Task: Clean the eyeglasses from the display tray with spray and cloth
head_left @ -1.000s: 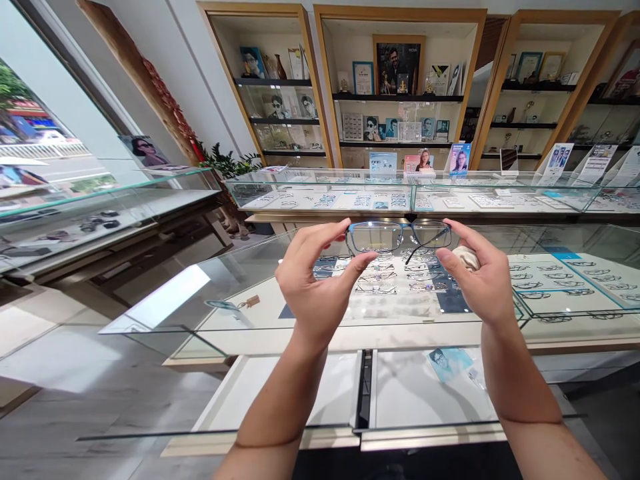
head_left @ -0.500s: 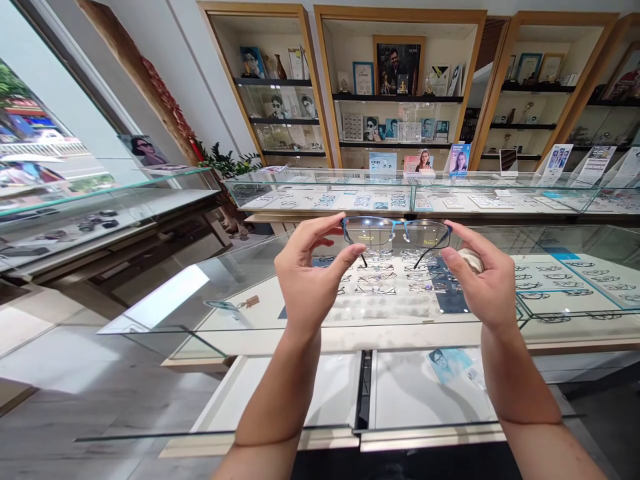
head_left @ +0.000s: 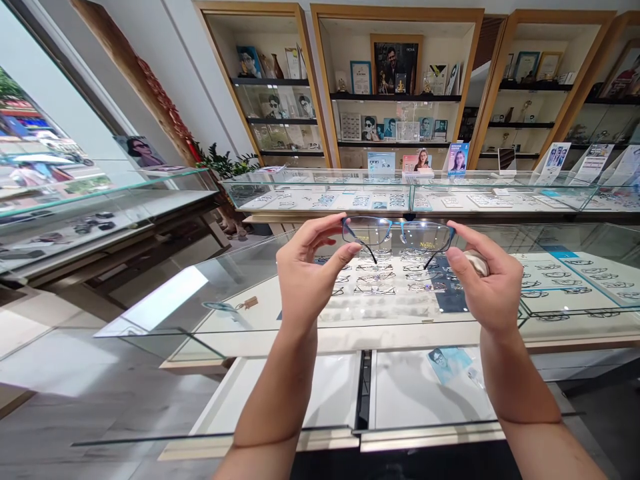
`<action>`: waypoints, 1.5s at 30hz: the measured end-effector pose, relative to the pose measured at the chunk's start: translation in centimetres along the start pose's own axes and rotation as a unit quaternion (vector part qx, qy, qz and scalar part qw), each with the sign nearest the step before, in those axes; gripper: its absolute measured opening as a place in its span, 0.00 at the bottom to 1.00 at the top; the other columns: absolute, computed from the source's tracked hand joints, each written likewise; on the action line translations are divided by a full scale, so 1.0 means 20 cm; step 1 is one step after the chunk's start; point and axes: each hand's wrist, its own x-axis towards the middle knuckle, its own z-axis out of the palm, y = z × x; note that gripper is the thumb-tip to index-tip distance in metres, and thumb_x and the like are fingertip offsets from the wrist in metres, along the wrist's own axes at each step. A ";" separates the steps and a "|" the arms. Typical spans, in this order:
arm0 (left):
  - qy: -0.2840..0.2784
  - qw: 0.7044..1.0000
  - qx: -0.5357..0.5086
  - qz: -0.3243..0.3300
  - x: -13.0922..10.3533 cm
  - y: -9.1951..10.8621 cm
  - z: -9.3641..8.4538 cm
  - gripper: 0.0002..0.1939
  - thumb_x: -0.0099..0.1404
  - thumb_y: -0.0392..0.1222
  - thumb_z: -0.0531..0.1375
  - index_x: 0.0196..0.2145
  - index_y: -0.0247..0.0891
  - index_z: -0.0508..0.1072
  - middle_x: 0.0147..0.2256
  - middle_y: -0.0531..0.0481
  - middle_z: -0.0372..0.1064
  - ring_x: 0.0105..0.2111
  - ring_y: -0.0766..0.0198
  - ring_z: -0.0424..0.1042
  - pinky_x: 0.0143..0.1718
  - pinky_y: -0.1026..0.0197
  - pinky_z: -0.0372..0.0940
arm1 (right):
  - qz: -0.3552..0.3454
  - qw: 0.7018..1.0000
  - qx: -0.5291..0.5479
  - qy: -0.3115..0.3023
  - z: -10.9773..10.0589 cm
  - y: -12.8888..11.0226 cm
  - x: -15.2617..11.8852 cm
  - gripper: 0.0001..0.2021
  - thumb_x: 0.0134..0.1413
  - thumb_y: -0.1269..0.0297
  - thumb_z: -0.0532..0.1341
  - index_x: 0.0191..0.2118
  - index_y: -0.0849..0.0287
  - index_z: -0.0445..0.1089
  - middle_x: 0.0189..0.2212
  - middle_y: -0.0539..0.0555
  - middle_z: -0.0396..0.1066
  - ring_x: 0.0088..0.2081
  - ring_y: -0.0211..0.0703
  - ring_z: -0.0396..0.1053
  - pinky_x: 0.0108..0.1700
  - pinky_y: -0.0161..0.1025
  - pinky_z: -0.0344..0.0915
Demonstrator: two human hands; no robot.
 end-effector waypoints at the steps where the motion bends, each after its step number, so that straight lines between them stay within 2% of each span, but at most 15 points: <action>1: -0.001 1.000 0.004 0.001 0.00 0.00 0.00 0.22 0.59 0.50 0.77 0.50 0.43 0.84 0.47 0.43 0.83 0.47 0.57 0.82 0.47 0.58 0.77 | 0.001 1.000 -0.002 0.000 0.00 0.00 0.00 0.18 0.64 0.55 0.68 0.56 0.52 0.82 0.19 0.44 0.58 0.22 0.36 0.54 0.25 0.38 0.60; 16: 0.009 0.999 0.015 0.029 -0.03 0.05 0.01 0.21 0.58 0.53 0.78 0.45 0.43 0.81 0.42 0.46 0.80 0.42 0.59 0.80 0.45 0.57 0.75 | 0.012 1.000 -0.019 -0.009 -0.01 -0.01 0.02 0.20 0.63 0.56 0.67 0.57 0.54 0.82 0.20 0.44 0.58 0.22 0.37 0.52 0.24 0.38 0.58; 20: 0.013 0.998 0.028 0.046 -0.04 0.07 0.02 0.21 0.58 0.53 0.78 0.44 0.42 0.80 0.40 0.49 0.78 0.40 0.62 0.77 0.42 0.59 0.73 | 0.028 0.999 -0.008 -0.014 0.00 0.01 0.03 0.22 0.60 0.56 0.69 0.57 0.56 0.82 0.20 0.43 0.57 0.22 0.36 0.51 0.25 0.38 0.57; 23: 0.019 0.997 0.044 0.060 -0.05 0.08 0.02 0.22 0.59 0.54 0.77 0.44 0.42 0.79 0.40 0.49 0.76 0.39 0.61 0.76 0.42 0.58 0.72 | 0.040 0.999 -0.004 -0.028 0.01 0.01 0.04 0.22 0.59 0.55 0.70 0.57 0.56 0.82 0.20 0.44 0.59 0.22 0.36 0.51 0.25 0.38 0.58; 39: 0.026 0.976 0.114 0.185 -0.08 0.13 0.04 0.21 0.60 0.52 0.77 0.45 0.42 0.77 0.38 0.51 0.74 0.38 0.61 0.73 0.40 0.56 0.70 | 0.060 0.995 -0.002 -0.080 0.03 0.08 0.07 0.26 0.57 0.53 0.69 0.59 0.57 0.80 0.22 0.44 0.62 0.23 0.36 0.51 0.27 0.38 0.59; 45: 0.025 0.974 0.123 0.188 -0.08 0.13 0.03 0.22 0.60 0.54 0.77 0.46 0.42 0.78 0.39 0.49 0.75 0.40 0.59 0.74 0.43 0.55 0.72 | 0.049 0.996 -0.009 -0.078 0.02 0.06 0.07 0.26 0.57 0.54 0.69 0.59 0.58 0.80 0.22 0.44 0.61 0.23 0.35 0.52 0.27 0.38 0.60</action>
